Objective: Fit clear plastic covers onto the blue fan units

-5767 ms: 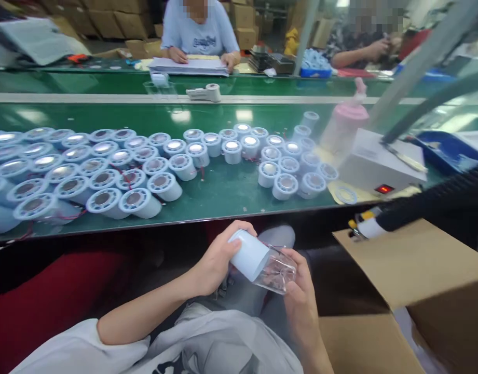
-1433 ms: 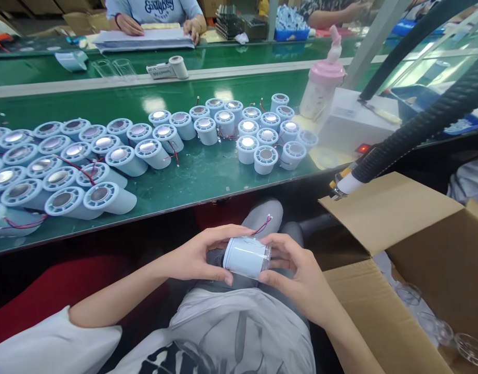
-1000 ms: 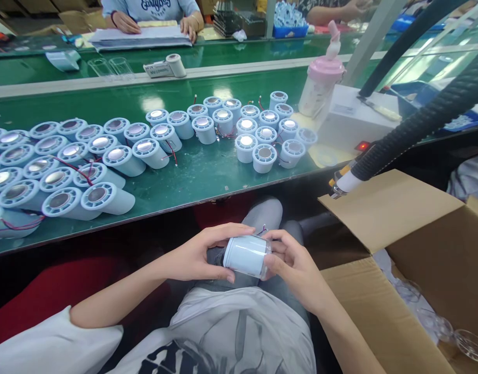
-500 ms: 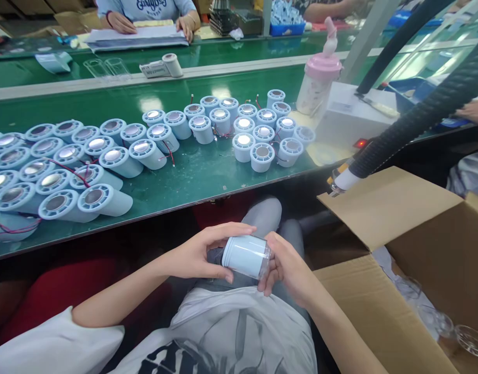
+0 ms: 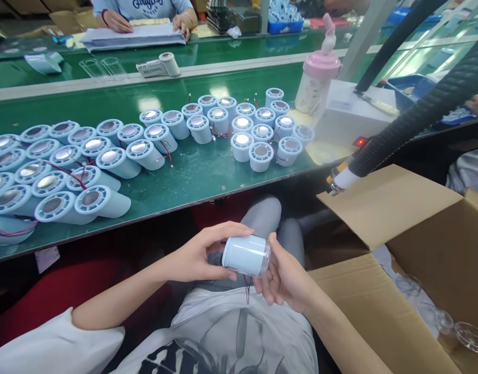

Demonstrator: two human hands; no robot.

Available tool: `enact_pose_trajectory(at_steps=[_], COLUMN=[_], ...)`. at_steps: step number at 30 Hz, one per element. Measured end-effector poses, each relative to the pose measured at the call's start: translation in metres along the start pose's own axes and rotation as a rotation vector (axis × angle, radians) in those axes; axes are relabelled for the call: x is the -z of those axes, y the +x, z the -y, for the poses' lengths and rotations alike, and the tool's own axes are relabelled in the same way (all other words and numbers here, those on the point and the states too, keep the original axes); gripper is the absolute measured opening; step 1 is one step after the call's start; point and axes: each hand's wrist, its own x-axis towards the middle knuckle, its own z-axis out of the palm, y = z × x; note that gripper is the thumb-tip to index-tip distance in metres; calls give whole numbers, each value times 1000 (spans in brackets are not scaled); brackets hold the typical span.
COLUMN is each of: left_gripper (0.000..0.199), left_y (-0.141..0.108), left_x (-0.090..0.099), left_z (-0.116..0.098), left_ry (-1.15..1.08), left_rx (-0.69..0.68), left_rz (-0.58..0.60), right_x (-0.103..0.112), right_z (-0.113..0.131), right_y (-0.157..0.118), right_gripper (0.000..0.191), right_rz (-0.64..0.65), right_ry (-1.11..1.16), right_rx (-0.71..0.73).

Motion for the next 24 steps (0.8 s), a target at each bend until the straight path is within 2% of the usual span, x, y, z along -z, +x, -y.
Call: enact_pose_trajectory(at_steps=[1, 3, 6, 8, 10, 14, 16, 21, 24], left_gripper=[66, 66, 68, 70, 72, 77, 76, 79, 80], left_y=[-1, -2, -2, -1, 0, 2, 2, 4, 5], left_x=[-1, -2, -2, -1, 0, 3, 4, 4, 2], left_z=[-2, -4, -6, -6, -5, -5, -5, 5, 17], left_ry=[-7, -50, -163, -224, -230, -178, -204, -336, -377], left_rx=[36, 106, 197, 245, 262, 168, 150, 240, 299], left_rz=[-14, -35, -27, 1, 31, 40, 58, 125, 127], right_x=[1, 4, 11, 16, 19, 17, 15, 15, 12], right_z=[-2, -5, -6, -6, -6, -7, -8, -6, -10], right_y=[-1, -4, -9, -11, -12, -12, -14, -12, -4], right_gripper=[78, 71, 69, 67, 62, 51, 46, 51, 56], right_rz=[-14, -90, -226, -239, -221, -138, -126, -203, -189], right_ry=[-15, -146, -613, -897, -932, -424, -253, -240, -198], right_rx=[76, 362, 865, 1035, 1012, 677, 596, 494, 453])
